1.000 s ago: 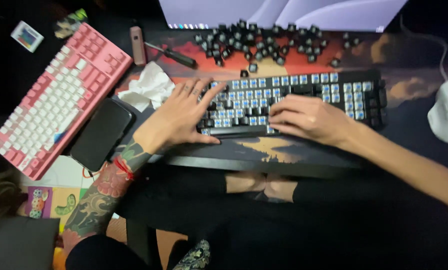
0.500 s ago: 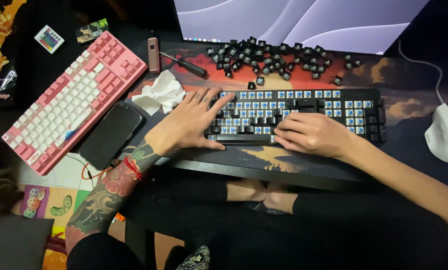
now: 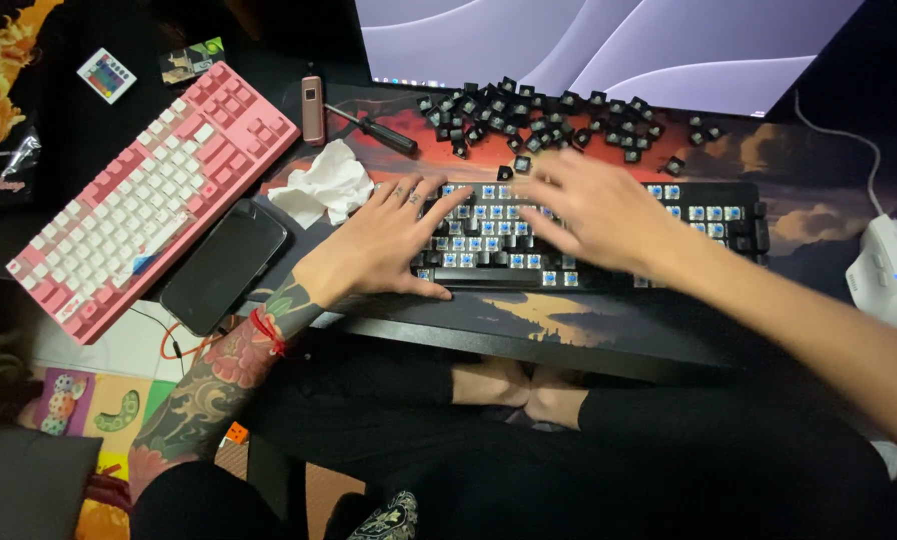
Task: Installing keycaps onto a mechanical keyboard base.
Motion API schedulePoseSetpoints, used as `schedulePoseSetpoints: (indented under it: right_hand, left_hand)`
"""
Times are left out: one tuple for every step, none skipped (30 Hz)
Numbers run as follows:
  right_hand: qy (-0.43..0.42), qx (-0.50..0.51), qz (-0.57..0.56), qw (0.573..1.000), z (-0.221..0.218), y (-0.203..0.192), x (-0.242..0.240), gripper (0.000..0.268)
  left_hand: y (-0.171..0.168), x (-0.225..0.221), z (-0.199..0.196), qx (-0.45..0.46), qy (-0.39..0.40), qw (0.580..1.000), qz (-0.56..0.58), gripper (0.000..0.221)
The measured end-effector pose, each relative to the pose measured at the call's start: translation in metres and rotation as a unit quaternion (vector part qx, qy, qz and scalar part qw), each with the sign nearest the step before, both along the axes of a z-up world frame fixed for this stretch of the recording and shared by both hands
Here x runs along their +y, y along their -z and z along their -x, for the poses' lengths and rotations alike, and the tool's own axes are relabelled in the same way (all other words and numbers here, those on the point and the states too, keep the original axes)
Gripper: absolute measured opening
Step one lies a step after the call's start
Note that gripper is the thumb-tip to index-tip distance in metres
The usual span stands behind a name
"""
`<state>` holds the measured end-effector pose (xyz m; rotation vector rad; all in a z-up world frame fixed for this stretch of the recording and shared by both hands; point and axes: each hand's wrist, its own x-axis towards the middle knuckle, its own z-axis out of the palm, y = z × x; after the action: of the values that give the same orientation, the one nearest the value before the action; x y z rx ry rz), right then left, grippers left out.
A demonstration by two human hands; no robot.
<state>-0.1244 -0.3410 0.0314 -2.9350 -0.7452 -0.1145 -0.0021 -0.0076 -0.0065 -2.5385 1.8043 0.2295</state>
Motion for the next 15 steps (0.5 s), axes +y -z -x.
schedulePoseSetpoints:
  right_hand:
    - [0.0,-0.002,0.0,1.0,-0.007,-0.006,0.007,0.035]
    - [0.042,0.067,-0.007,0.997,-0.014,-0.011,0.013,0.044]
    - [0.085,0.135,-0.015,0.987,-0.02,-0.017,0.02,0.055]
    - [0.085,0.133,-0.016,0.987,-0.028,-0.009,0.02,0.055]
    - [0.083,0.143,-0.02,0.986,-0.034,0.0,0.021,0.054]
    - [0.082,0.153,-0.025,0.985,-0.041,0.009,0.021,0.054]
    - [0.082,0.152,-0.024,0.985,-0.046,0.014,0.021,0.054]
    - [0.093,0.157,-0.049,0.982,-0.05,0.019,0.022,0.055]
    - [0.103,0.165,-0.074,0.978,-0.053,0.025,0.023,0.057]
    - [0.102,0.167,-0.073,0.978,-0.055,0.03,0.022,0.057]
    - [0.103,0.161,-0.074,0.979,-0.057,0.035,0.021,0.056]
    - [0.104,0.156,-0.074,0.979,-0.059,0.04,0.02,0.056]
    - [0.104,0.157,-0.075,0.979,-0.057,0.037,0.019,0.056]
    - [0.099,0.151,-0.089,0.98,-0.056,0.033,0.02,0.049]
    - [0.093,0.143,-0.102,0.98,-0.055,0.029,0.019,0.042]
  left_hand:
    - [-0.001,0.0,0.0,-0.002,0.0,1.0,0.0,0.154]
    - [-0.001,0.0,0.001,0.004,-0.003,1.0,-0.004,0.152]
    - [-0.002,0.001,0.001,0.011,-0.006,1.0,-0.007,0.15]
    - [-0.002,0.001,0.001,0.009,-0.006,1.0,-0.008,0.15]
    - [-0.002,0.001,0.002,0.008,-0.006,1.0,-0.008,0.151]
    - [-0.002,0.0,0.002,0.006,-0.006,1.0,-0.007,0.153]
    - [-0.002,0.0,0.0,0.006,-0.006,1.0,-0.007,0.153]
    - [-0.001,0.0,-0.001,0.009,-0.005,1.0,-0.006,0.152]
    - [0.001,0.0,0.0,0.015,-0.005,1.0,-0.006,0.151]
    - [0.001,0.001,0.0,0.017,-0.006,1.0,-0.006,0.151]
    - [0.001,0.001,0.0,0.015,-0.005,1.0,-0.006,0.151]
    - [0.0,0.0,-0.001,0.013,-0.005,1.0,-0.007,0.151]
    - [0.001,0.0,0.0,0.015,-0.005,1.0,-0.008,0.151]
    - [0.001,0.001,0.0,0.011,-0.002,1.0,-0.006,0.151]
    - [0.0,0.001,0.0,0.005,0.0,1.0,-0.003,0.15]
